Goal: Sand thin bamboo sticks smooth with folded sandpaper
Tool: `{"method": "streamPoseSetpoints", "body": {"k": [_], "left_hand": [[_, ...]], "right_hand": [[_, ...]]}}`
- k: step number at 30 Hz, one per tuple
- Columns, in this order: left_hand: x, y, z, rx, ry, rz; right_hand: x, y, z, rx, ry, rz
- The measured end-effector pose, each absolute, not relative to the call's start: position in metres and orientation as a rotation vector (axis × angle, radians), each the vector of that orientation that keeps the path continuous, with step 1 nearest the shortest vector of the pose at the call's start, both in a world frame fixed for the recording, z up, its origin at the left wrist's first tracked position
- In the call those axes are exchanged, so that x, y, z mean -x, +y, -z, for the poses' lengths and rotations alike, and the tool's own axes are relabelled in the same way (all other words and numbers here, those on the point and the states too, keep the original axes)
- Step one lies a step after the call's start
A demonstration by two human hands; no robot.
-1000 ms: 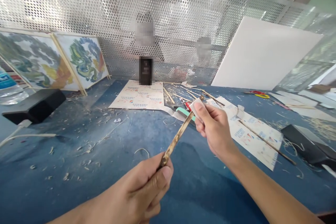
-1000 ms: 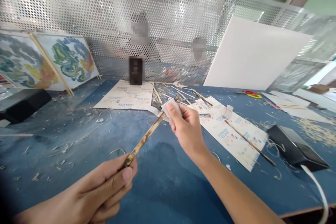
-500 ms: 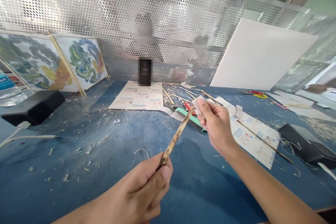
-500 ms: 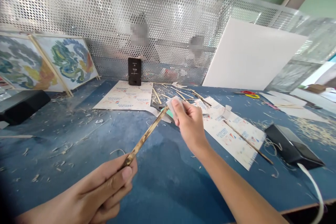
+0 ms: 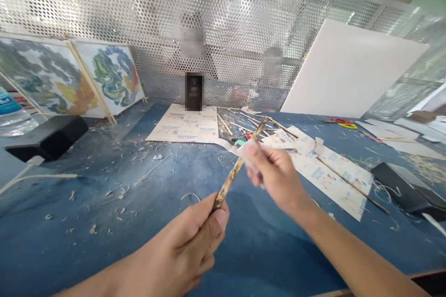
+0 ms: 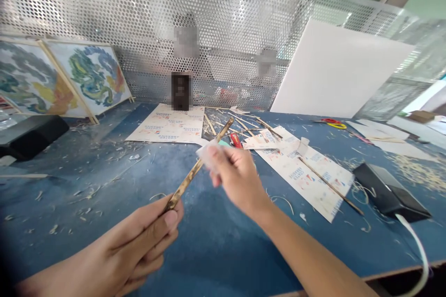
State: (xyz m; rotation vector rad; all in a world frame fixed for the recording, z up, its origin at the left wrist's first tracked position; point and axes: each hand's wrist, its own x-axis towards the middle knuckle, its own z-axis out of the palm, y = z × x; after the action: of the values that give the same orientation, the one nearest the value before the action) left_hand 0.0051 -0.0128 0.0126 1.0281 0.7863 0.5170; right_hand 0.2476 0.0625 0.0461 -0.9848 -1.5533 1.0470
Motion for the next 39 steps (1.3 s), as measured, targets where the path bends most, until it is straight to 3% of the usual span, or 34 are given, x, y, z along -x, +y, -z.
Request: {"method": "streamPoseSetpoints", "body": {"k": [4,11,19,27,35,39], "left_hand": [[-0.001,-0.018,0.000,-1.143,0.713,-0.541],[0.004,-0.015,0.010,-1.298,0.729,-0.645],[-0.011,-0.016,-0.018,-1.272,0.762,-0.562],[-0.016,-0.006,-0.013,-1.183,0.846,-0.623],[-0.023,-0.008,-0.047,-0.858,0.718,-0.471],[-0.016,-0.008,-0.036,-0.703,0.657,-0.454]], "right_hand": [[-0.259,0.073,-0.048,0.998,-1.382,-0.831],[-0.222,0.034,-0.033,1.025,-1.885,-1.103],[-0.262,0.083,-0.042,1.045,-1.383,-0.737],[-0.224,0.038,-0.030,1.030,-1.856,-1.244],[-0.255,0.082,-0.038,1.020,-1.378,-0.823],[-0.244,0.064,-0.034,1.056,-1.506,-0.956]]}}
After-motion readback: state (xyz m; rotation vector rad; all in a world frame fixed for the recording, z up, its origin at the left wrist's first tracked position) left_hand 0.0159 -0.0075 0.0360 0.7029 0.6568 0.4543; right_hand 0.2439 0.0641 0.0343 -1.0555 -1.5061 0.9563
